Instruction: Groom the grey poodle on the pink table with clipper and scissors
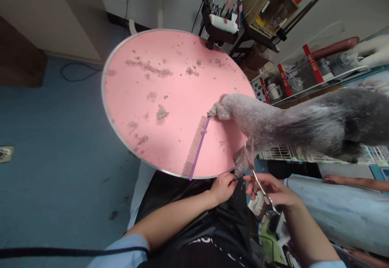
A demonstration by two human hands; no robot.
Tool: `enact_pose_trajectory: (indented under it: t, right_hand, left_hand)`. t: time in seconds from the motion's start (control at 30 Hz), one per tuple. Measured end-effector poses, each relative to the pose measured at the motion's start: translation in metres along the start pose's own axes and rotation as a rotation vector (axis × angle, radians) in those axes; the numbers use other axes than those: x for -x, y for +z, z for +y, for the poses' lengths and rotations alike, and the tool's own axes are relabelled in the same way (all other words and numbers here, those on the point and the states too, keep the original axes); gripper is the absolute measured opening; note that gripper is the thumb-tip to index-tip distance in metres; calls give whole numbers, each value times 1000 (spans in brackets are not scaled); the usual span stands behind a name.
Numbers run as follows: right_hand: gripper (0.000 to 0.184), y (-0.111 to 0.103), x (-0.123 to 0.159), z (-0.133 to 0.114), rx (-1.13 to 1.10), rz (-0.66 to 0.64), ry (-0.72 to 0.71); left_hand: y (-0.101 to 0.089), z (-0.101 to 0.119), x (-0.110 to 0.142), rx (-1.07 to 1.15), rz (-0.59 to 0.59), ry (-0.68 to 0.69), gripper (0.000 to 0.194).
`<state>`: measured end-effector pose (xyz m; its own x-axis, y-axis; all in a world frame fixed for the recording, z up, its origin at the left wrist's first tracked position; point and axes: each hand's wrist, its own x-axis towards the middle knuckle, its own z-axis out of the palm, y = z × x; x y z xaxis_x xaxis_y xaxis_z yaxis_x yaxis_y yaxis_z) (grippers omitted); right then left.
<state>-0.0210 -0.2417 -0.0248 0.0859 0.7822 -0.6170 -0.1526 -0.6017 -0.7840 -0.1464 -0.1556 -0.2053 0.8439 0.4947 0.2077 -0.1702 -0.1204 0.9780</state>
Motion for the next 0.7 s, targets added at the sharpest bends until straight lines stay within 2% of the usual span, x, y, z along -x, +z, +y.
enact_pose_trajectory:
  t: [0.07, 0.2, 0.33, 0.43, 0.53, 0.7]
  right_hand:
    - [63, -6, 1, -5, -24, 2, -21]
    - [59, -8, -2, -6, -22, -32, 55]
    - [62, -8, -6, -5, -11, -23, -3]
    - [60, -7, -12, -6, -11, -46, 51]
    - [58, 1, -20, -5, 9, -39, 80]
    - [41, 27, -29, 12, 15, -72, 173]
  left_hand:
    - [0, 0, 0, -3, -4, 1, 19]
    - [0, -1, 1, 0, 3, 12, 18]
    - [1, -3, 1, 5, 0, 26, 18]
    - [0, -1, 0, 0, 6, 18, 18]
    - [-1, 0, -1, 1, 4, 3, 20]
    - [-4, -1, 0, 23, -29, -50, 18]
